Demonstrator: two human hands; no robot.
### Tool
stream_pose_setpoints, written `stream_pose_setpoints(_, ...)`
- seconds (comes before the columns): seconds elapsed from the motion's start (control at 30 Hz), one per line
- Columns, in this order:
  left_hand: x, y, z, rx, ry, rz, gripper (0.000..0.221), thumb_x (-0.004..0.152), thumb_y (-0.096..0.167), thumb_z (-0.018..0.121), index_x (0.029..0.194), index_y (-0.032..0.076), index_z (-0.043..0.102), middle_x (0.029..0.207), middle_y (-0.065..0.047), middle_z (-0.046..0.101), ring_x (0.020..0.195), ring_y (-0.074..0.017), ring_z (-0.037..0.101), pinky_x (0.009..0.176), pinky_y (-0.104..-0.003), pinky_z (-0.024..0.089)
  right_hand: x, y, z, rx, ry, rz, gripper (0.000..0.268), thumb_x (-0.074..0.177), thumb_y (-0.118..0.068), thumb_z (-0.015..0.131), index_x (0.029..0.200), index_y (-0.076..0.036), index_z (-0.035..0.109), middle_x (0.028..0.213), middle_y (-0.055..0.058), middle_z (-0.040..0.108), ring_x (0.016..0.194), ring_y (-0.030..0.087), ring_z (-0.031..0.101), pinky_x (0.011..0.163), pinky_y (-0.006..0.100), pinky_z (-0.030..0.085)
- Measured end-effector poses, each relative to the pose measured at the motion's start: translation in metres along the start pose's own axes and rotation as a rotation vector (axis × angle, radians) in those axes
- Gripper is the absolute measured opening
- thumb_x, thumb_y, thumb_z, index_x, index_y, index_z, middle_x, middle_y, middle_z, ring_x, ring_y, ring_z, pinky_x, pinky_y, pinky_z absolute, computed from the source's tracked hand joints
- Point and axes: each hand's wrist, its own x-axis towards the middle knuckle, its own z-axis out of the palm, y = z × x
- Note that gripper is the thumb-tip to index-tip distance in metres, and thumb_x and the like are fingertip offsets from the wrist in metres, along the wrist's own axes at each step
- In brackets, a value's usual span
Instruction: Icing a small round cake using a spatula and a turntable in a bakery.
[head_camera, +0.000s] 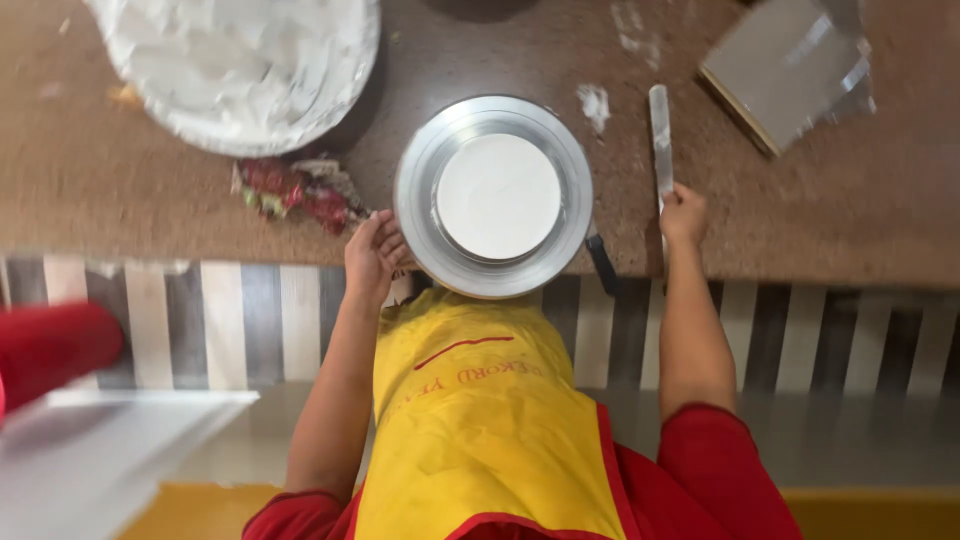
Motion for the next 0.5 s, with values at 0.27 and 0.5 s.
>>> stream_pose_setpoints(0.27,-0.023,-0.026,-0.046,0.044,0.440,0.266,0.025,0.098,0.022,0.066,0.114,0.002,0.069,0.094,-0.007,0.072,0.078,-0.0170,0.069,0.069,-0.032,0.057,0.068,-0.016,0.043,0.038,0.117,-0.475,0.036,0.094,-0.004,0.069,0.130,0.000,0.067,0.113,0.015,0.071,0.099,0.028,0.068,0.084,0.041,0.054)
stream_pose_setpoints(0.5,0.033,0.057,-0.020,0.875,1.047,0.721,0.044,0.076,0.032,0.089,0.102,0.001,0.070,0.079,-0.010,0.070,0.071,-0.0229,0.066,0.064,-0.040,0.052,-0.087,0.014,0.032,-0.545,-0.217,-0.672,0.106,0.065,-0.037,0.100,0.152,0.001,0.054,0.132,0.041,0.053,0.113,0.055,0.057,0.089,0.061,0.052)
